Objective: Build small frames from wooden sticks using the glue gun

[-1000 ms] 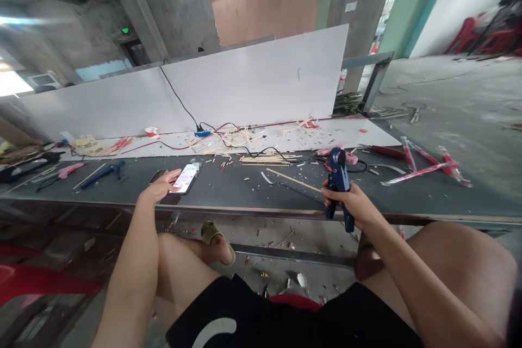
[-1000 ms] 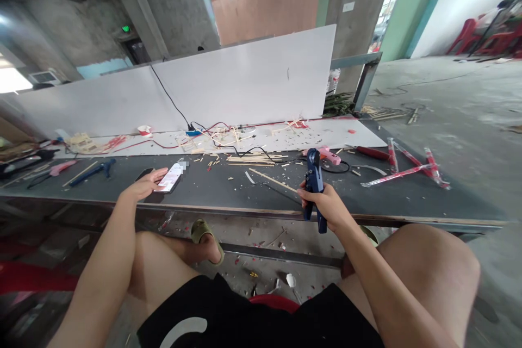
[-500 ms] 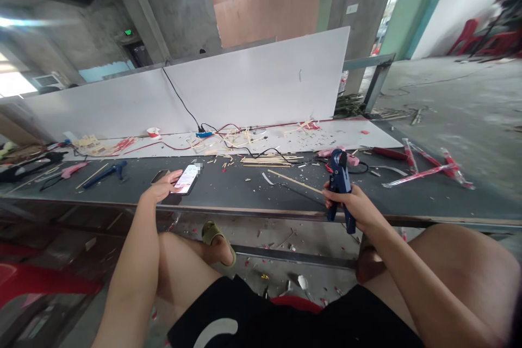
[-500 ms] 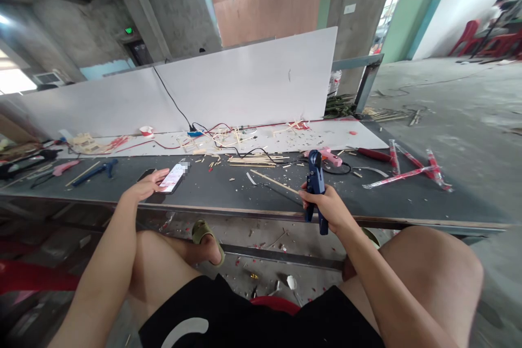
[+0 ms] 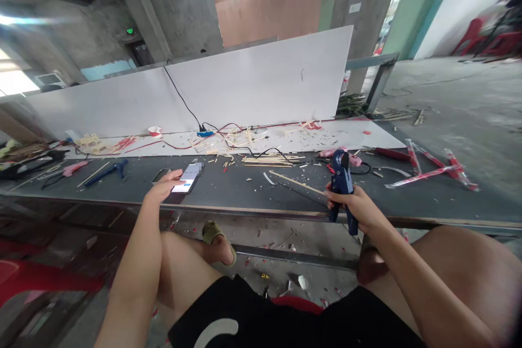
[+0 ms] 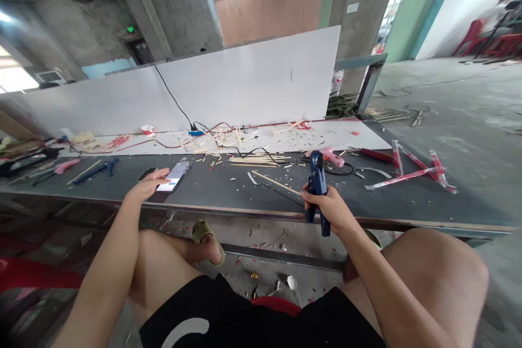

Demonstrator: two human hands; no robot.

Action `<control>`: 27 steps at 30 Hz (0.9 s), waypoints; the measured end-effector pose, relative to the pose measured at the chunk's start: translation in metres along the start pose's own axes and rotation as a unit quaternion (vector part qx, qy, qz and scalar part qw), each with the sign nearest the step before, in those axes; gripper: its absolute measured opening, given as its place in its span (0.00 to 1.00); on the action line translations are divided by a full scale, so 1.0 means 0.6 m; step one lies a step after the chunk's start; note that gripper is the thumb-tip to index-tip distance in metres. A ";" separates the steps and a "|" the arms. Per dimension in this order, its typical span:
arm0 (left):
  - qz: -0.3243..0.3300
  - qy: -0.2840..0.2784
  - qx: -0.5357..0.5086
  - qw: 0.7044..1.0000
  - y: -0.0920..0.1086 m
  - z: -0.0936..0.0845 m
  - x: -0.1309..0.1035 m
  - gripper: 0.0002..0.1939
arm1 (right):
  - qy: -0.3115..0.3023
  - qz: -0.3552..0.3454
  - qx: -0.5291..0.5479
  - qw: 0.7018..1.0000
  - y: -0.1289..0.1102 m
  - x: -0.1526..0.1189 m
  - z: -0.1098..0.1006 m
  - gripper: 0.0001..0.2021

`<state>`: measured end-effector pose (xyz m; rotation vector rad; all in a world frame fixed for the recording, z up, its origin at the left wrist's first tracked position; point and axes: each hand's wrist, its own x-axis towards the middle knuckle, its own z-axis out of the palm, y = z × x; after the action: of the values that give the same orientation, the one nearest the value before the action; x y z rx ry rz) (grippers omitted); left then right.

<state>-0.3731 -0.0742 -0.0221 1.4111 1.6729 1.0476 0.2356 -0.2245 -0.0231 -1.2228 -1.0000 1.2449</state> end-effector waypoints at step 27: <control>0.090 0.098 0.184 0.974 -0.007 0.032 -0.005 0.36 | 0.071 0.076 -0.056 0.993 -0.014 -0.023 0.014 0.24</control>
<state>-0.3573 -0.0746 -0.0338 1.7720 1.9875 1.0394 0.2267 -0.2368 -0.0128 -1.4767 -0.8966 1.2113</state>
